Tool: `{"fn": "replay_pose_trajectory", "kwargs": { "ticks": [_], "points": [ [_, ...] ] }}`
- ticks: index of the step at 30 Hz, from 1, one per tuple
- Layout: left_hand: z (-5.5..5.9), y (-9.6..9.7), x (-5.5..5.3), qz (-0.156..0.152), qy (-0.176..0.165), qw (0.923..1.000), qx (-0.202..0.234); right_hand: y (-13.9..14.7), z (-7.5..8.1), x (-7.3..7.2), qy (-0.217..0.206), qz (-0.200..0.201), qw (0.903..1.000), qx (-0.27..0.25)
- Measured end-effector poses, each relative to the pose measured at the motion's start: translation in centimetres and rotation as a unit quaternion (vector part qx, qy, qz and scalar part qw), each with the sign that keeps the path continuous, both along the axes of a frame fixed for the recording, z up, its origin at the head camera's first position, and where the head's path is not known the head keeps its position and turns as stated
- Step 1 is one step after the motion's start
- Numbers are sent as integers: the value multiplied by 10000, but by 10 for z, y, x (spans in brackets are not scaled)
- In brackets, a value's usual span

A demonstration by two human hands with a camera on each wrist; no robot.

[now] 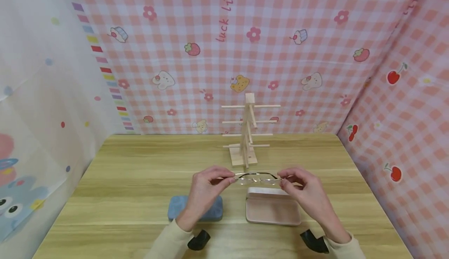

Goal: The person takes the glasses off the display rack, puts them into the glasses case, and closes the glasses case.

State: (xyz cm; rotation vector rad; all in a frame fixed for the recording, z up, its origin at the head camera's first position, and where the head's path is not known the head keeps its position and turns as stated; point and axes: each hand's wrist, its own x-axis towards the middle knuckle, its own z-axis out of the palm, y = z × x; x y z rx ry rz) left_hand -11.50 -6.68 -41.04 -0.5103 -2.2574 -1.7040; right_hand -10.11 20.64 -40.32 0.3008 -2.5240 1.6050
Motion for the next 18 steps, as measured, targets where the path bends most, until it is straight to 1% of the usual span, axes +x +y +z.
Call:
{"fn": "replay_pose_trajectory", "kwargs": {
  "ticks": [3, 5, 6, 8, 13, 18],
  "points": [
    [11, 4, 6, 16, -86, 10000, -21, 3, -2, 1, 4, -38, 10000, 81],
    [15, 5, 9, 10, -145, 9999, -7, 5, -3, 2, 30, -64, 9999, 143],
    [16, 6, 10, -1, -184, 9998, 8, 6, -3, 3, 47, -74, 9998, 160],
    [11, 7, 8, -31, -287, 9996, 65, 7, -5, 3, 91, -98, 9997, 198],
    [-10, 8, 1, -131, -473, 9983, 306, 11, -7, 7, 108, -167, 9995, 229],
    [-20, 11, -1, -234, -546, 9971, 471, 17, -11, 9, 35, -237, 9988, 418]
  ]
}}
